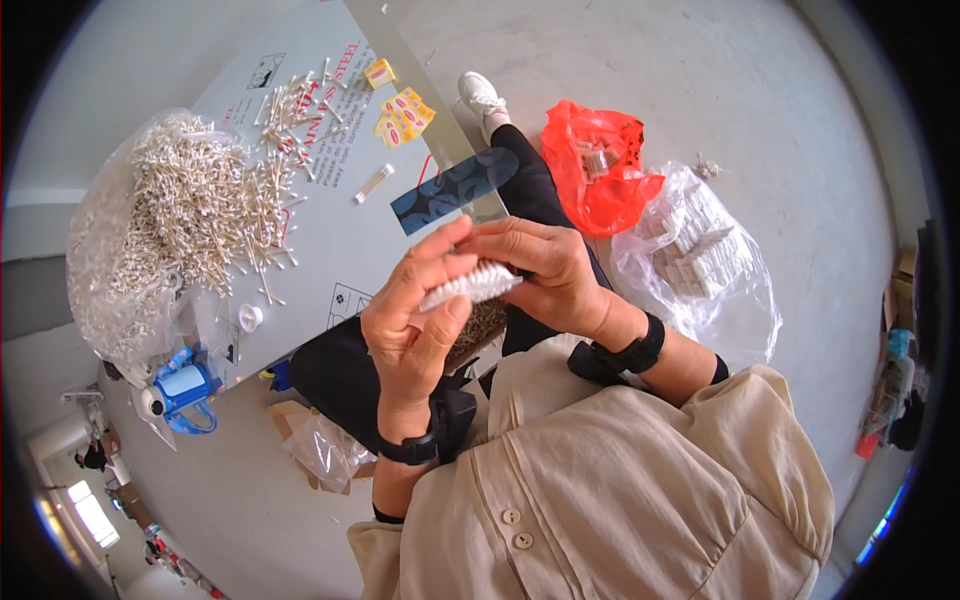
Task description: Packing cotton swabs into plastic boxes and applying labels.
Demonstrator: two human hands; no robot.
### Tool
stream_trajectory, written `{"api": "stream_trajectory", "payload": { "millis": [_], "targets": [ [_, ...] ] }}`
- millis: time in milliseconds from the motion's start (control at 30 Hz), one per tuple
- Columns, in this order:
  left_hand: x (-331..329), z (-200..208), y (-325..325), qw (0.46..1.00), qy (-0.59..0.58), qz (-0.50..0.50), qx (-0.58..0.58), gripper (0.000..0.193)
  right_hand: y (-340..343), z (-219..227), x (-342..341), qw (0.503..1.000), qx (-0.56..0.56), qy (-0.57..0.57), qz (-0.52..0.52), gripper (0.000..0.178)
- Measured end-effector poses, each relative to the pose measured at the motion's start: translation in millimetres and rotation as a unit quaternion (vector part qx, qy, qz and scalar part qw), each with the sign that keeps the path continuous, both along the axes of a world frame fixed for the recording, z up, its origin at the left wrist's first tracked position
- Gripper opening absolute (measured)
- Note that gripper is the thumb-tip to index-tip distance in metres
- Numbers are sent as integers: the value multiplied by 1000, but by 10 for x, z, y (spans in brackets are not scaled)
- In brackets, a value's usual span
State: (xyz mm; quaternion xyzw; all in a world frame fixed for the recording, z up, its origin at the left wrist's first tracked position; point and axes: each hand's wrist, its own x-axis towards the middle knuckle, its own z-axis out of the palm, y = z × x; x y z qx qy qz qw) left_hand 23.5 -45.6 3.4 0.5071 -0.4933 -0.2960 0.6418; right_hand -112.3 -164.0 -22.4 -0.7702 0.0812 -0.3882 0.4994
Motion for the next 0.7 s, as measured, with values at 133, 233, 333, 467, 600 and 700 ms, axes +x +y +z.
{"api": "stream_trajectory", "payload": {
  "millis": [133, 233, 333, 467, 600, 700],
  "targets": [
    [19, 94, 43, 997, 52, -43, 43, 66, -28, 102, -38, 953, 264, 123, 85, 25],
    [24, 98, 66, 990, 137, -9, 42, 69, -81, 208, 19, 866, 470, 137, 99, 37],
    [98, 120, 28, 985, -172, 13, 26, 70, -125, 50, 29, 808, 571, 104, 102, 40],
    [46, 5, 13, 927, -363, 62, 69, 51, -97, -35, 60, 752, 641, 48, 146, 43],
    [13, -108, 31, 980, -134, 91, 116, 40, -60, -18, 51, 745, 659, 34, 97, 47],
    [6, -161, 29, 978, -122, 113, 126, 37, -127, 33, -69, 864, 471, 128, 120, 47]
  ]
}}
